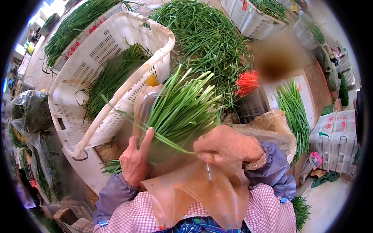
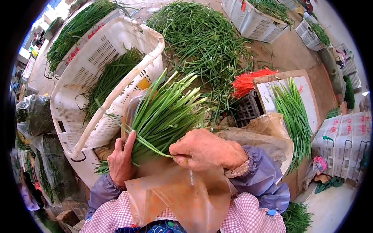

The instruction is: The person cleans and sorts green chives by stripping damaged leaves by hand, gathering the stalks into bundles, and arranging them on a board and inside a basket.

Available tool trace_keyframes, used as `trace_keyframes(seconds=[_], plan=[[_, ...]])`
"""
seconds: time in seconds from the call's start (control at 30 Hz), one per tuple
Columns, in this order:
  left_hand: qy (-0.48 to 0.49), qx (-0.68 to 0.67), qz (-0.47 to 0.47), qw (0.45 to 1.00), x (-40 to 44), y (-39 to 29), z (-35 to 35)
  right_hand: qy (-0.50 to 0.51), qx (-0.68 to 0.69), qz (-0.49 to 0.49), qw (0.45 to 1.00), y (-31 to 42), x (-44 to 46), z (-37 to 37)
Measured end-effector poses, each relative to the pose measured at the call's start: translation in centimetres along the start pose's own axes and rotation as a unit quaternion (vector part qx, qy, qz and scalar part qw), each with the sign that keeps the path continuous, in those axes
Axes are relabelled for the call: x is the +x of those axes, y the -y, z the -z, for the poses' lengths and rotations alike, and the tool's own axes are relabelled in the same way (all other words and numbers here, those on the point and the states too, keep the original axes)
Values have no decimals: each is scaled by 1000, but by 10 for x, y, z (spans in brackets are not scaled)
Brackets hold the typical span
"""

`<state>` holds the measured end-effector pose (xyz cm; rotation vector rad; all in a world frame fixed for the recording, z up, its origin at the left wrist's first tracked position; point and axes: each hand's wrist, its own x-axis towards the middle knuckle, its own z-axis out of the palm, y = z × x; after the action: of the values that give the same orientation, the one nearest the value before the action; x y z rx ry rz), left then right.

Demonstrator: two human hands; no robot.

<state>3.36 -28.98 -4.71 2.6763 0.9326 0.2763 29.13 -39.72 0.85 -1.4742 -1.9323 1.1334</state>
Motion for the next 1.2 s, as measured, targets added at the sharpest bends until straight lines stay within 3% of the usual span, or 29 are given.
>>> trace_keyframes(seconds=[0.07, 0.13, 0.23, 0.27, 0.3, 0.37, 0.4, 0.43, 0.53, 0.6, 0.73, 0.8, 0.83, 0.9, 0.93, 0.97, 1.03, 1.07, 1.1, 1.17, 1.2], plan=[[30, 19, 6, 999, 3, -5, 3, -4, -17, 2, 1000, -3, -5, 4], [22, 18, 24, 999, 2, -7, 3, -146, -87, -43, 985, -12, -21, 16], [-3, -6, 28, 1000, 2, -7, -2, -376, 47, -142, 915, -33, -45, 32], [-3, -7, 27, 1000, 0, -7, -2, -397, -277, -58, 873, -58, -48, 39], [2, -11, 30, 999, 0, -7, -1, -385, -382, -94, 835, -62, -49, 33], [2, -10, 31, 999, 3, -6, 0, -369, -253, -117, 887, -60, -44, 11], [13, -6, 39, 999, 1, -7, 0, -342, -8, -99, 935, -53, -38, -7], [26, -1, 44, 999, 1, -8, 0, -278, 57, -75, 956, -44, -31, -22], [40, 25, 55, 997, 0, -7, -2, -146, 257, 1, 955, -23, -2, -57], [28, -4, 56, 998, 1, -13, 1, -238, 230, 127, 935, -32, 21, -80], [-9, -53, 15, 998, -4, -2, -8, -352, 114, 130, 920, -20, 15, -58], [-44, -58, 8, 997, -2, 1, -10, -436, 149, 71, 885, -26, -9, -24], [-56, -68, -3, 996, -1, -1, -8, -504, 133, 89, 849, -30, -32, 0], [-54, -71, -1, 996, -3, 2, -12, -633, 89, 112, 760, -38, -78, 46], [-52, -73, 0, 996, -4, 1, -11, -659, -138, 33, 738, -30, -112, 69], [-36, -78, 21, 996, -4, -1, -9, -676, -350, -57, 646, -22, -147, 93], [-24, -86, 42, 995, -3, -2, -11, -668, -428, -80, 604, 0, -193, 129], [-23, -86, 40, 995, -3, -4, -11, -589, -580, -187, 530, 9, -210, 140], [-18, -85, 57, 995, -3, -6, -11, -590, -580, -189, 529, 0, -226, 150], [2, -74, 71, 995, -2, -4, -8, -474, -617, -237, 581, -27, -247, 160], [0, -72, 68, 995, 0, -6, -8, -492, -597, -251, 582, -45, -246, 151]])
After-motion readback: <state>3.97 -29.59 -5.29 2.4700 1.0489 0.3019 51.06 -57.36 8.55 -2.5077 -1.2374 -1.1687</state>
